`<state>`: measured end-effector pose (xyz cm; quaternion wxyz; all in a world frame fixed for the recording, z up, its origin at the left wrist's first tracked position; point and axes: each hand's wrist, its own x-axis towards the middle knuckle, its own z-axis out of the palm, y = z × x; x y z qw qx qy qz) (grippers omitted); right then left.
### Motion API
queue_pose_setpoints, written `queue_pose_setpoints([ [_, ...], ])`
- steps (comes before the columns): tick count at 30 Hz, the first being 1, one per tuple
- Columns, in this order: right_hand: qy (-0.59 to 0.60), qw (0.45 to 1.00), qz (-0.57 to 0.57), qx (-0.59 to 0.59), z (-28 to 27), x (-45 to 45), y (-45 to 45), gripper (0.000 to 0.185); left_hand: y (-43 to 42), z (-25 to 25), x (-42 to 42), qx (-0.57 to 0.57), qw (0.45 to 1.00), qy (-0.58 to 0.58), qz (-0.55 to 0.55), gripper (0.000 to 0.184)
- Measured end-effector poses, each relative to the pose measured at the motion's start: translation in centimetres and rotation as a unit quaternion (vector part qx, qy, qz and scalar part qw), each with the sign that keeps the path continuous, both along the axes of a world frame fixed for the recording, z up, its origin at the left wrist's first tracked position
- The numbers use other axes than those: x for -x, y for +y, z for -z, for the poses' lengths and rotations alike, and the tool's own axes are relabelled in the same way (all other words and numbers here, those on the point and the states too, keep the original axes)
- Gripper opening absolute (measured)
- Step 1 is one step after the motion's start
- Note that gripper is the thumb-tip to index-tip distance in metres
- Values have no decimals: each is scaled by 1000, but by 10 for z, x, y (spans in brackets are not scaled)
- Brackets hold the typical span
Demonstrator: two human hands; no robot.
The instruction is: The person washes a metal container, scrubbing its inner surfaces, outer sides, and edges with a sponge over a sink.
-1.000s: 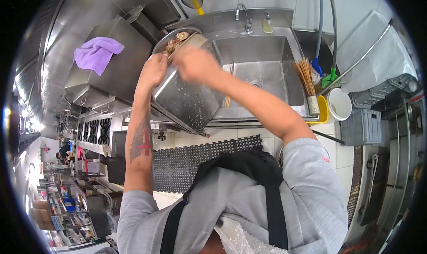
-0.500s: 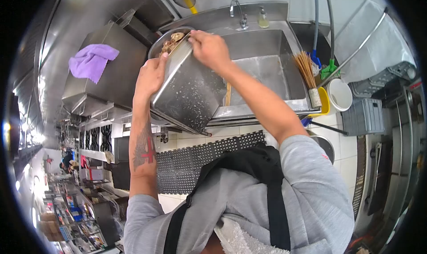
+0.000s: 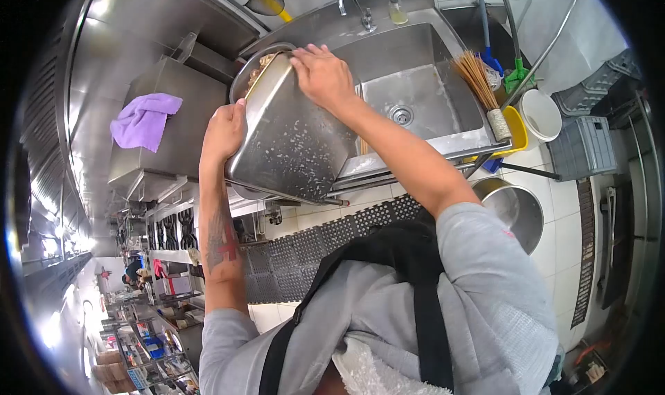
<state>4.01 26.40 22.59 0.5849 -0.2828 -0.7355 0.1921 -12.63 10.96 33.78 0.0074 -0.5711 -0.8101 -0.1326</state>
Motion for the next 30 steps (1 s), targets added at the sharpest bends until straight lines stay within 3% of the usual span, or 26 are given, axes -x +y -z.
queue_pose_setpoints([
  [2, 20, 998, 10, 64, 12, 0, -22, 30, 3, 4, 12, 1, 1000, 12, 7, 56],
  [6, 47, 997, -59, 5, 39, -7, -45, 29, -5, -2, 14, 0, 999, -32, -18, 58],
  [8, 133, 970, -110, 172, 28, -13, -34, 29, -5, -3, 16, -11, 1000, -19, 1, 57],
  [11, 99, 955, -100, 259, 10, -19, -18, 28, -20, -4, 15, 18, 997, -67, 15, 54],
  [15, 146, 945, -120, 266, 3, 2, -46, 29, -12, 4, -22, -90, 994, 53, 42, 51],
  [18, 139, 940, -159, 267, -1, 9, -54, 29, -5, -12, -44, -45, 999, 2, -27, 50],
  [19, 200, 955, -147, 165, -3, 10, -56, 30, -15, -12, -36, -72, 997, -11, -15, 49],
  [22, 238, 955, -112, 140, -17, -19, -44, 31, -52, -12, -20, -148, 989, -28, -5, 48],
  [24, 241, 946, -94, 196, -25, -36, -30, 29, -74, 2, -12, -303, 928, -217, 19, 49],
  [25, 240, 945, -108, 192, -29, -41, -25, 29, -77, 10, -19, -363, 908, -211, 20, 50],
  [28, 190, 966, -81, 157, -27, -45, -29, 28, -94, 47, -12, -349, 917, -187, -46, 52],
  [30, 88, 978, -123, 141, -21, -49, -42, 26, -89, 76, -35, -397, 876, -269, -47, 54],
])
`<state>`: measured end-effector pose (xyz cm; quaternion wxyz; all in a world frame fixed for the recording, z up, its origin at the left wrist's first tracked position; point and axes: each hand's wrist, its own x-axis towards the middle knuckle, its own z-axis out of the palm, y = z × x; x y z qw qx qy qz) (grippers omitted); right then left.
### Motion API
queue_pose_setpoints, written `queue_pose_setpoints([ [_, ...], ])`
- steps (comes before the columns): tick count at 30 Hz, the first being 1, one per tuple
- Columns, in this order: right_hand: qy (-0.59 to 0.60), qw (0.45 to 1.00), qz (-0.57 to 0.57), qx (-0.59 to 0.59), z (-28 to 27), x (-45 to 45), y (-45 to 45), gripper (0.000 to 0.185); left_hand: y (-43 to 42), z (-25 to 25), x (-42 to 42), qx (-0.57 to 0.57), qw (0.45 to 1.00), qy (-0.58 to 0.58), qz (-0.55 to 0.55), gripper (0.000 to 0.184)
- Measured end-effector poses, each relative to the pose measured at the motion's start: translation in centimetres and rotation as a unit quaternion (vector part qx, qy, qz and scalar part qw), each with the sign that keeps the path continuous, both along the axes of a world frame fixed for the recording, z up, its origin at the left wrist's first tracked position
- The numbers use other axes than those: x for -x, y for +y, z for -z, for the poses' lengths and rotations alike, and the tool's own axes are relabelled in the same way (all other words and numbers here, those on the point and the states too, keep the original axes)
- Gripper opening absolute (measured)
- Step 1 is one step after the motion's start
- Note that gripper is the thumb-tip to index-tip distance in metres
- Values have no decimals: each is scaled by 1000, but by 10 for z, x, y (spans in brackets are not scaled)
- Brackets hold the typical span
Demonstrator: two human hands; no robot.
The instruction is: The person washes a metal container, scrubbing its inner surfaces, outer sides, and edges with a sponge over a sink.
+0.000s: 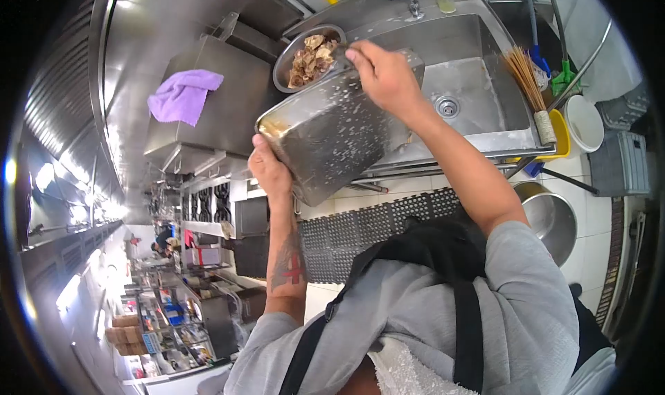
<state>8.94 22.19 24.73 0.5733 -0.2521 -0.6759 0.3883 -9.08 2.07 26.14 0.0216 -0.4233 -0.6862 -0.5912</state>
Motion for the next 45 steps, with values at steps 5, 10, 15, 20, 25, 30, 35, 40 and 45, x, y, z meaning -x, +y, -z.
queue_pose_setpoints([
  [5, -81, 984, -116, -110, 31, 7, -42, 26, -9, 40, -19, 23, 998, -40, 31, 56],
  [10, -69, 937, -84, -333, 12, 19, -83, 32, 4, 36, -30, -34, 997, -67, 19, 58],
  [15, -34, 940, -117, -319, -12, 18, -71, 25, 7, 23, -33, 17, 999, -30, 10, 55],
  [20, -70, 938, -149, -303, -15, 21, -50, 27, 10, 8, -35, 76, 996, 31, -17, 55],
  [25, -82, 905, -149, -389, -7, -5, -51, 32, 13, 5, -40, 27, 999, 7, 26, 55],
  [30, -110, 921, -87, -363, -13, 5, -65, 35, 19, 13, -41, 58, 989, 134, -23, 54],
  [35, -97, 929, -101, -343, -17, 8, -64, 32, 23, 10, -42, 41, 999, 31, 14, 55],
  [40, -159, 956, -142, -199, 30, -13, -17, 27, 16, 30, -27, 40, 998, 40, 2, 58],
  [45, -292, 945, -73, 126, 24, -22, 8, 19, 11, 39, -35, 37, 999, 1, 15, 60],
])
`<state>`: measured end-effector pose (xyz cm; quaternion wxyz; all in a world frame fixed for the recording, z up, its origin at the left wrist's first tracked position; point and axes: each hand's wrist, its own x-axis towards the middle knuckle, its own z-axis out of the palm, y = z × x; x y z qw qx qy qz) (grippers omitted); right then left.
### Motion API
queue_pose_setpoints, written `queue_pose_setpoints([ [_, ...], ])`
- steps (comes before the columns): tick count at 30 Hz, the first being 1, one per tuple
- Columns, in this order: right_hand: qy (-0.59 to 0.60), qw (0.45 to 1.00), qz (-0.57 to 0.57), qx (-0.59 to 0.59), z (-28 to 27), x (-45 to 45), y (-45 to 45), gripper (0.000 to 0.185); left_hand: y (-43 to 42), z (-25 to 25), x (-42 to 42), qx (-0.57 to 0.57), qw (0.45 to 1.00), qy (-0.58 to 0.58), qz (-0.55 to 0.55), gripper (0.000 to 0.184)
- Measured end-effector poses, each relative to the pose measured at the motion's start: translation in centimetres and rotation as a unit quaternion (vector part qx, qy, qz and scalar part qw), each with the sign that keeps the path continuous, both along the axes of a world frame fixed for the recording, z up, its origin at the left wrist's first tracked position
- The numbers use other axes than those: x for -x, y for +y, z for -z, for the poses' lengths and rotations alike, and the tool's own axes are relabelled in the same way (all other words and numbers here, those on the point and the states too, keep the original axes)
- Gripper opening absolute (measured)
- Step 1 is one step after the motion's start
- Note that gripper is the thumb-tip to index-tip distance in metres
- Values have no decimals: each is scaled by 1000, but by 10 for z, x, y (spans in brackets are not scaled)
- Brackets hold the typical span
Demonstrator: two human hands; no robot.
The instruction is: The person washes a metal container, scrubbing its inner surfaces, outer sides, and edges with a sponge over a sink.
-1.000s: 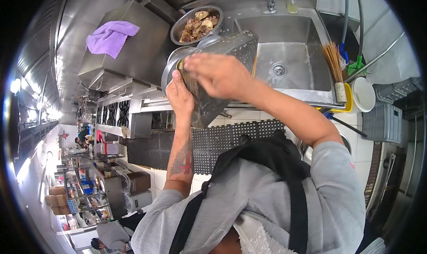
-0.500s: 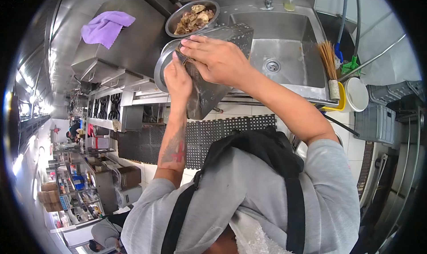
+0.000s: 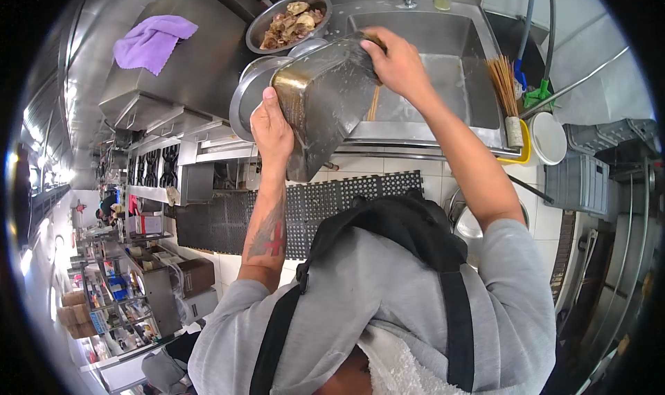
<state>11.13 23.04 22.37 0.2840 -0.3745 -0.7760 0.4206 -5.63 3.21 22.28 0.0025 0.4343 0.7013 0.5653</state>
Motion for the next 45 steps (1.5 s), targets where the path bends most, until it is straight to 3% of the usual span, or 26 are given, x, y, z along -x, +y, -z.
queue_pose_setpoints([
  [3, 209, 977, 0, -41, -10, 30, -22, 17, 3, -4, -7, 16, 1000, 8, 11, 60],
  [6, 216, 964, -77, -137, -6, 47, -36, 16, 6, -12, -17, 14, 1000, 9, -10, 59],
  [8, 194, 898, 14, -396, -5, 52, -38, 19, 2, -17, -12, 6, 999, -52, 11, 55],
  [10, 254, 942, -109, -189, -1, 49, -55, 27, 0, -5, -2, 6, 966, 252, -50, 47],
  [12, 204, 908, -145, -335, -35, 35, -97, 36, 0, -22, -7, 83, 993, 71, -35, 55],
  [13, 171, 903, -157, -360, -35, 33, -96, 34, 2, -5, 1, 16, 997, 77, 5, 40],
  [15, 160, 961, -148, -169, -21, 46, -70, 29, 0, -17, -5, -18, 999, -40, -24, 59],
  [18, 146, 957, -168, -184, -26, 60, -73, 31, 0, -15, -2, -65, 996, -4, -62, 57],
  [20, 200, 893, -229, -332, -33, 55, -103, 34, -5, -12, 3, -84, 994, 7, -76, 55],
  [25, 202, 886, -248, -335, -28, 70, -61, 35, 5, -15, 2, -75, 991, -54, -96, 55],
  [27, 149, 937, -192, -252, -24, 69, -59, 34, 3, -17, 0, -73, 991, -53, -99, 57],
  [28, 194, 901, -209, -326, -23, 69, -69, 33, 6, -12, 3, -70, 991, -36, -109, 59],
  [31, 156, 865, -234, -415, -30, 68, -60, 32, 18, -6, 7, -73, 991, 9, -109, 54],
  [32, 166, 908, -230, -309, -38, 70, -63, 31, 29, 2, 15, -42, 995, 7, -85, 44],
  [33, 169, 943, -200, -203, -43, 68, -69, 30, 41, 13, 16, -52, 983, 141, -109, 34],
  [34, 223, 937, -202, -176, -34, 66, -75, 31, 39, 3, 14, 40, 989, 115, -90, 32],
  [35, 186, 875, -178, -410, -38, 61, -74, 34, 31, -6, 19, 31, 979, 199, -42, 32],
  [36, 179, 852, -153, -468, -32, 57, -71, 36, 35, -22, 9, 90, 989, 73, -89, 35],
  [37, 199, 859, -154, -446, -36, 53, -72, 34, 35, -8, 10, -84, 992, 70, -60, 47],
  [38, 219, 879, -151, -395, -46, 56, -69, 29, 26, -25, 2, -40, 999, -10, 7, 50],
  [39, 215, 892, -126, -378, -53, 65, -54, 26, 32, -23, 3, -40, 992, 116, -35, 52],
  [41, 209, 905, -100, -357, -49, 61, -47, 24, 41, -28, -5, -4, 996, 83, -30, 53],
  [43, 252, 849, -74, -459, -41, 55, -48, 21, 45, -30, -4, -4, 997, 80, -12, 52],
  [45, 249, 853, -63, -454, -30, 41, -47, 23, 56, -28, -2, -3, 997, 77, -8, 52],
])
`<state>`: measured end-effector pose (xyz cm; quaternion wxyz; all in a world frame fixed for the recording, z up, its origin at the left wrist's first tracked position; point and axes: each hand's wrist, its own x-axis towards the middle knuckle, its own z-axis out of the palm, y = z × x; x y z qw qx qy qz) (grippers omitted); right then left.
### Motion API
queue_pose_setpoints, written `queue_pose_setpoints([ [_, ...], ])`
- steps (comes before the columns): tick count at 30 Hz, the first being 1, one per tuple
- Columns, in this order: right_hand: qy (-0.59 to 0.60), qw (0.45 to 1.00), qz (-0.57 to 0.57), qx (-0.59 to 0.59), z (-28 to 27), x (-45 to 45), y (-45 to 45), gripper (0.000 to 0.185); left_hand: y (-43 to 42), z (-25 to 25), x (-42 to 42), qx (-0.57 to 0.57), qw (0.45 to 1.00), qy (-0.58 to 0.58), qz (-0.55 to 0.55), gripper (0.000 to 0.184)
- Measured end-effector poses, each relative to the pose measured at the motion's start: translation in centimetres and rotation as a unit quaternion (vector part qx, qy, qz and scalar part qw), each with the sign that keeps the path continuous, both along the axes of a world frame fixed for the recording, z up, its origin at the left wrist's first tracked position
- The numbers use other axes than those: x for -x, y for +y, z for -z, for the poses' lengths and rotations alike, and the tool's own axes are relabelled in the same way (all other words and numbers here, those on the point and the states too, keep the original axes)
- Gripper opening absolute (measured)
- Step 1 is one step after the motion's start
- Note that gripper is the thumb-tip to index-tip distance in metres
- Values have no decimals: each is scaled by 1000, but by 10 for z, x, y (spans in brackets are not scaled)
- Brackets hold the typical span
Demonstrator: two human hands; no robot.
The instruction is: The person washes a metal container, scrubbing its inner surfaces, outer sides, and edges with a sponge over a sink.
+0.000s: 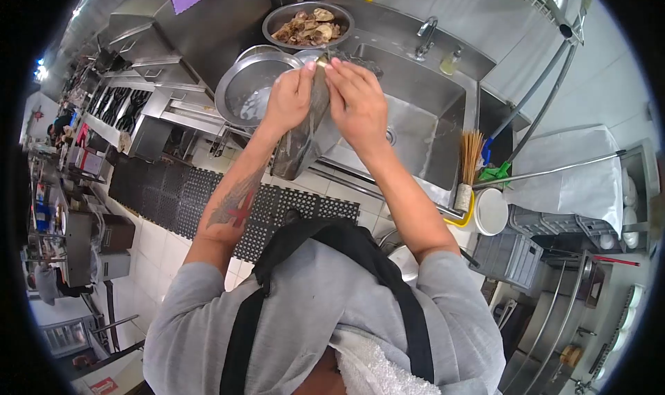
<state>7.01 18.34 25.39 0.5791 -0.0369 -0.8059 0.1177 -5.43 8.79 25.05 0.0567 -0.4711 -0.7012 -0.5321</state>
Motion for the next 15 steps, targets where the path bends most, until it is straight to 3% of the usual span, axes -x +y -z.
queue_pose_setpoints([
  [5, -32, 999, -15, -8, 9, -17, -10, 29, 2, -1, -3, -6, 999, -27, 27, 51],
  [8, -6, 998, 48, 51, -12, 2, -4, 31, 6, -6, 2, -13, 996, -73, 50, 51],
  [10, -26, 994, 104, 24, -18, 11, 5, 31, 11, -5, 9, -33, 994, -71, 74, 52],
  [12, -3, 995, 56, 87, -6, 25, -2, 29, 15, -4, 15, -53, 994, -47, 82, 52],
  [14, -31, 997, 58, 30, 0, 29, -12, 29, 16, 1, 23, -86, 986, -73, 120, 52],
  [15, -41, 994, 62, 80, -2, 32, -14, 26, 13, 3, 24, -79, 988, -69, 112, 51],
])
